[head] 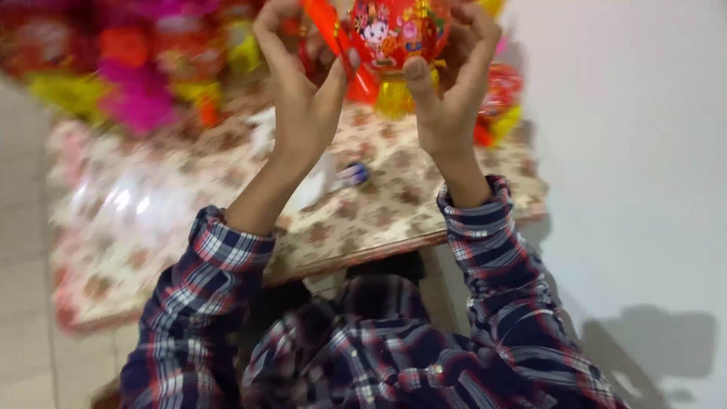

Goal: Assembling small decorative lanterns by cleaning parts with a tissue and connecting plastic components.

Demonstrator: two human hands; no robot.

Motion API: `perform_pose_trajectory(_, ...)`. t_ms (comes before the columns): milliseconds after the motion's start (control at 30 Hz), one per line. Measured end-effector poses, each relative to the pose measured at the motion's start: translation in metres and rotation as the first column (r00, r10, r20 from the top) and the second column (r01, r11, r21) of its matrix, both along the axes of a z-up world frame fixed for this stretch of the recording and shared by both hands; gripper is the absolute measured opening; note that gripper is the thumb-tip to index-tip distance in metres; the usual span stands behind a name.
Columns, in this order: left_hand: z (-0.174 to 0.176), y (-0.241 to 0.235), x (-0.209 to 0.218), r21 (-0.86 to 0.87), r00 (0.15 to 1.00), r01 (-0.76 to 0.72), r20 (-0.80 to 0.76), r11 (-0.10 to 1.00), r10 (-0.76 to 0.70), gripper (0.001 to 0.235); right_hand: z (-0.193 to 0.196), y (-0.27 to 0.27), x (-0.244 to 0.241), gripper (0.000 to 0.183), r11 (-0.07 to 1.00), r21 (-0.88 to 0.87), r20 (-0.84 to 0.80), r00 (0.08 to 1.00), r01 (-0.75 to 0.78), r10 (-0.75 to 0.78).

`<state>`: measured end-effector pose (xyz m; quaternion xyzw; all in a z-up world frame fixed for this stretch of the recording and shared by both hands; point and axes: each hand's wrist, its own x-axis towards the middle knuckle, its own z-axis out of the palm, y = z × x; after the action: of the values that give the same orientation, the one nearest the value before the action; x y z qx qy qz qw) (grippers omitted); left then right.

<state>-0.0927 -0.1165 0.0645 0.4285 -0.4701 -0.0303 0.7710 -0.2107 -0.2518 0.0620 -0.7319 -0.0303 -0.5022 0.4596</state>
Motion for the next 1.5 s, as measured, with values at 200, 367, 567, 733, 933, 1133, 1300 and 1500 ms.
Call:
perform_pose_trajectory(200, -0.004, -0.084, -0.042, 0.311, 0.980, -0.176, 0.146, 0.934, 0.136, 0.034, 0.008, -0.061, -0.066, 0.049, 0.955, -0.101, -0.138, 0.947, 0.278, -0.290)
perform_pose_trajectory(367, -0.018, -0.124, -0.062, 0.376, 0.945, -0.271, 0.277, 0.886, 0.172, 0.038, 0.001, -0.111, -0.083, 0.056, 0.905, -0.198, -0.305, 0.853, 0.377, -0.423)
perform_pose_trajectory(567, -0.049, -0.137, -0.057, 0.442, 0.819, -0.471, 0.540, 0.764, 0.193, 0.054, -0.033, -0.137, -0.082, 0.065, 0.960, -0.076, -0.380, 0.882, 0.271, -0.279)
perform_pose_trajectory(733, -0.062, -0.129, -0.049, 0.422, 0.771, -0.525, 0.603, 0.739, 0.204, 0.055, -0.043, -0.127, -0.082, 0.050, 0.970, -0.054, -0.329, 0.913, 0.237, -0.242)
perform_pose_trajectory(933, -0.065, -0.122, -0.051, 0.421, 0.772, -0.506, 0.610, 0.753, 0.178, 0.057, -0.058, -0.125, -0.073, 0.049, 0.975, 0.002, -0.222, 0.951, 0.223, -0.217)
perform_pose_trajectory(1133, -0.079, -0.115, -0.058, 0.403, 0.749, -0.520, 0.639, 0.753, 0.175, 0.058, -0.067, -0.111, -0.078, 0.045, 0.960, -0.111, -0.114, 0.956, 0.257, -0.269)
perform_pose_trajectory(1300, -0.079, -0.108, -0.058, 0.369, 0.748, -0.512, 0.635, 0.775, 0.193, 0.051, -0.065, -0.099, -0.073, 0.050, 0.918, -0.192, -0.167, 0.910, 0.348, -0.380)
perform_pose_trajectory(1500, -0.081, -0.098, -0.061, 0.383, 0.752, -0.517, 0.631, 0.766, 0.192, 0.047, -0.069, -0.099, -0.070, 0.042, 0.874, -0.300, -0.079, 0.904, 0.382, -0.421)
